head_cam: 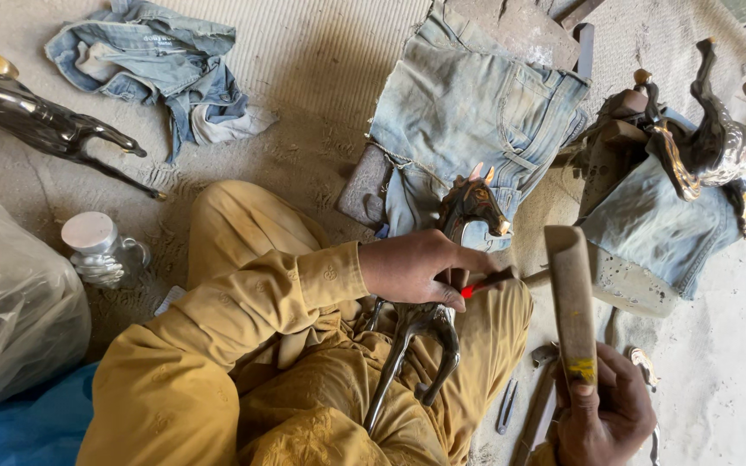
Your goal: The person sits on the floor and uses a wooden mallet to tap a metal horse sculpture, focusing on the head and neck area. They repeatedly reposition the sculpture and continue tapping specific spots with the mallet.
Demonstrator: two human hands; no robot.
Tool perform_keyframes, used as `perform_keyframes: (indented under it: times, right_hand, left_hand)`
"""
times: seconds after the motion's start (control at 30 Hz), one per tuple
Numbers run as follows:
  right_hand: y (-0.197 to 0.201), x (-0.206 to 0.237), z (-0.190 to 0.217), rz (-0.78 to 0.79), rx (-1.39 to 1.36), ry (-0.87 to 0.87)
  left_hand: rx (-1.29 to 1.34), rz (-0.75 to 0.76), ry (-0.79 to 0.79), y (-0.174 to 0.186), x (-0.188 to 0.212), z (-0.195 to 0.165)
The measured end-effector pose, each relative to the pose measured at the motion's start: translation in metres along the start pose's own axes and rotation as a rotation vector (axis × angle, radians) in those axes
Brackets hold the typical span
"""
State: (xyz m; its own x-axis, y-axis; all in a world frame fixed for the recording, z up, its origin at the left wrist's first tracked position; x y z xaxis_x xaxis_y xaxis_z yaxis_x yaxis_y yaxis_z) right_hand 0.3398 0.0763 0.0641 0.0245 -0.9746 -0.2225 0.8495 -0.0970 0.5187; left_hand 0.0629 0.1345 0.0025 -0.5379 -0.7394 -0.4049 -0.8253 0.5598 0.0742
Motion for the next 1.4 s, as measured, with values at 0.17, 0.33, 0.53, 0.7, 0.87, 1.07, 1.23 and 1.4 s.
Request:
perform_keyframes:
  times: [0.17,0.33,0.53,0.7,0.87,1.07,1.23,1.4]
  right_hand:
    - [0.014,-0.007,0.008,-0.019,0.237,0.051]
    - [0.014,-0.005,0.003,-0.005,0.366,0.009]
    - [0.018,-0.005,-0.005,0.033,0.388,-0.002]
    - [0.021,-0.010,-0.012,0.021,0.464,-0.015]
    - [0.033,-0.008,-0.020,-0.115,0.421,-0.211]
    - [0.027,-0.009,0.000,0.014,0.403,0.117]
    - [0.026,-0.009,0.005,0.048,0.366,0.152]
    - [0.020,-0.010,0.003,0.136,0.533,0.072]
  left_hand:
    - [-0.044,0.015,0.029,-0.007,-0.007,0.000]
    - [-0.037,0.025,0.158,-0.010,-0.007,-0.001]
    - [-0.070,-0.090,0.003,-0.001,-0.004,-0.016]
    - [-0.054,-0.070,0.114,-0.001,-0.002,-0.010]
    - [-0.039,-0.074,0.056,-0.002,0.001,-0.012]
    - [-0.051,-0.054,0.089,-0.006,0.008,-0.011]
    - [-0.012,-0.106,0.070,-0.004,0.018,-0.014]
    - [0.040,-0.131,0.015,-0.005,0.019,-0.012]
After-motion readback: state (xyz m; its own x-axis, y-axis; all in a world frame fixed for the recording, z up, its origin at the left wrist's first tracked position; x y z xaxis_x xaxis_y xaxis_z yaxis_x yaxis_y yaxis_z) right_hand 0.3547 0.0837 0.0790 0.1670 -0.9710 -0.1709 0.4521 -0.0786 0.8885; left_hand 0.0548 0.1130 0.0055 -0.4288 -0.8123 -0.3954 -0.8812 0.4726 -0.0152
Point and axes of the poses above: each hand's wrist, its own x-axis away from the middle knuckle, its own y-axis out of the back of the hand, z = x × y, the point moved 6 cm from there along -x, towards the middle knuckle, and after that the axes turned 14 degrees about x, right-handed, at the moved point
